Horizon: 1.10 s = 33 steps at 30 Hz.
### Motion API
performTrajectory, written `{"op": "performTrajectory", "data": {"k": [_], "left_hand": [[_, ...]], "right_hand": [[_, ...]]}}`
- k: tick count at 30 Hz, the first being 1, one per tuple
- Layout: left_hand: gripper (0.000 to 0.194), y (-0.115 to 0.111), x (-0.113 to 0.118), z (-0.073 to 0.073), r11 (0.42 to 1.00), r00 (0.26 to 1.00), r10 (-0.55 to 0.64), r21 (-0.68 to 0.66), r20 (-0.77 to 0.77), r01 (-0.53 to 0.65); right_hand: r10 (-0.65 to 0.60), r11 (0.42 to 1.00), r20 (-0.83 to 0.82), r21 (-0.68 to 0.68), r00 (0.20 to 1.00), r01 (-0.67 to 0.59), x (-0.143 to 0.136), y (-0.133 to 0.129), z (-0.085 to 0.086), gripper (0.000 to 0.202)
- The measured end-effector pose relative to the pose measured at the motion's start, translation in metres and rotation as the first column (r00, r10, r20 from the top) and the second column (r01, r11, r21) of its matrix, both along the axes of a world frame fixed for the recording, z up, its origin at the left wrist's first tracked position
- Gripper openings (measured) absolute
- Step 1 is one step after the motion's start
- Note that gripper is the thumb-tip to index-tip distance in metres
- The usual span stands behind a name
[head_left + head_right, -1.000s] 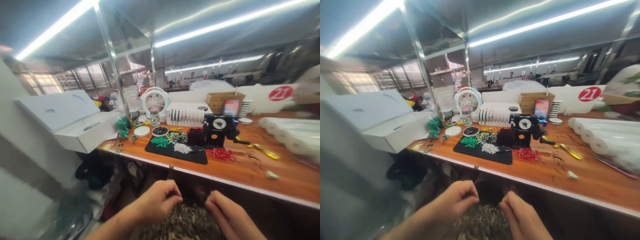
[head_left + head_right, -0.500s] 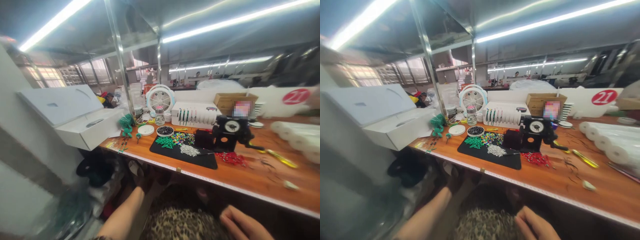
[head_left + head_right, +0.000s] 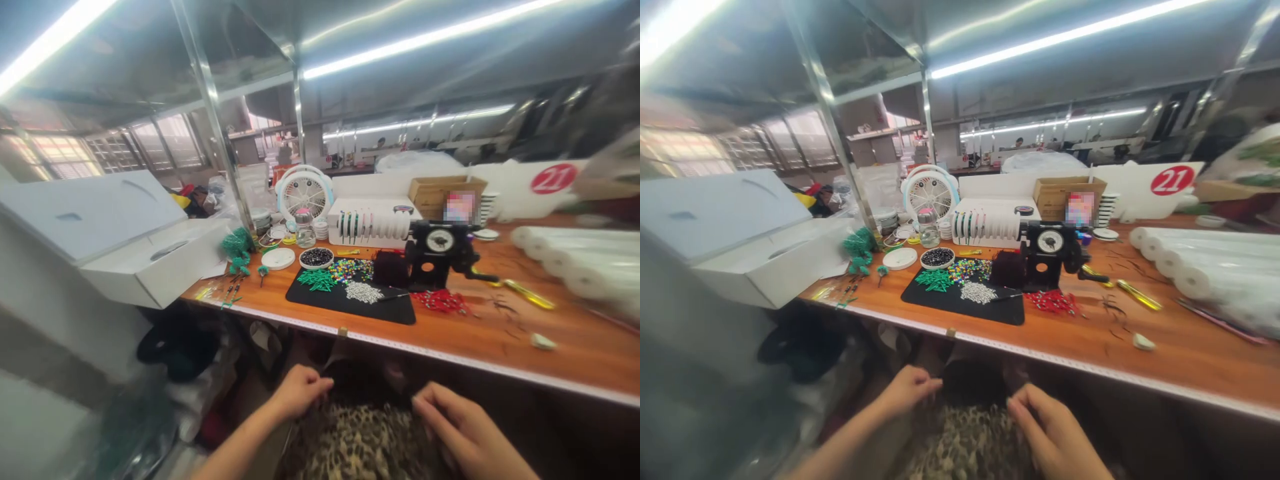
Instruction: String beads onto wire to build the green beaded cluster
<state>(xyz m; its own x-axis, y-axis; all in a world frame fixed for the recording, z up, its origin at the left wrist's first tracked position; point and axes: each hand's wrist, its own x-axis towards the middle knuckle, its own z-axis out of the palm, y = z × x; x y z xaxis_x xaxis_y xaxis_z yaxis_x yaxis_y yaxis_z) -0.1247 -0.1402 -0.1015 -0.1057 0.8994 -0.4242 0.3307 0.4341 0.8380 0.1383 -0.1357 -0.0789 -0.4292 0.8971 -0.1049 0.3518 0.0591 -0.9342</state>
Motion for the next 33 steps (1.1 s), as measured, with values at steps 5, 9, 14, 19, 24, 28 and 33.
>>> {"op": "performTrajectory", "data": {"k": [5,9,14,19,24,28,33], "left_hand": [[0.038,-0.021,0.06,0.025,1.0,0.899,-0.019,0.026,0.437,0.008],[0.04,-0.009,0.09,0.034,0.988,0.789,0.046,0.09,0.613,-0.128],[0.033,0.0,0.095,0.031,0.976,0.758,0.092,0.094,0.646,-0.199],[0.04,-0.003,0.092,0.041,0.974,0.816,-0.154,0.227,0.558,0.029],[0.036,0.014,0.051,0.07,0.827,0.995,-0.046,0.562,0.091,-0.013],[0.033,0.026,0.022,0.097,0.747,0.992,0.115,0.654,0.045,-0.116],[0.033,0.005,0.056,0.102,0.838,0.977,-0.215,0.514,0.008,0.181]], "right_hand": [[-0.12,0.991,-0.257,-0.083,0.959,0.102,-0.028,0.004,0.013,0.039],[-0.113,0.992,-0.368,-0.091,0.923,0.085,-0.033,0.003,0.014,0.038],[-0.039,0.999,-0.323,-0.042,0.946,0.027,-0.026,0.002,0.002,0.027],[0.137,0.986,-0.133,0.116,0.982,-0.122,-0.012,0.008,-0.002,0.008],[0.087,0.982,0.026,0.163,0.996,-0.09,0.026,0.013,0.02,0.007],[0.04,0.984,0.06,0.169,0.997,-0.049,0.06,0.014,0.035,0.015],[0.005,0.992,0.057,0.124,0.998,-0.012,0.064,0.015,0.03,0.022]]}}
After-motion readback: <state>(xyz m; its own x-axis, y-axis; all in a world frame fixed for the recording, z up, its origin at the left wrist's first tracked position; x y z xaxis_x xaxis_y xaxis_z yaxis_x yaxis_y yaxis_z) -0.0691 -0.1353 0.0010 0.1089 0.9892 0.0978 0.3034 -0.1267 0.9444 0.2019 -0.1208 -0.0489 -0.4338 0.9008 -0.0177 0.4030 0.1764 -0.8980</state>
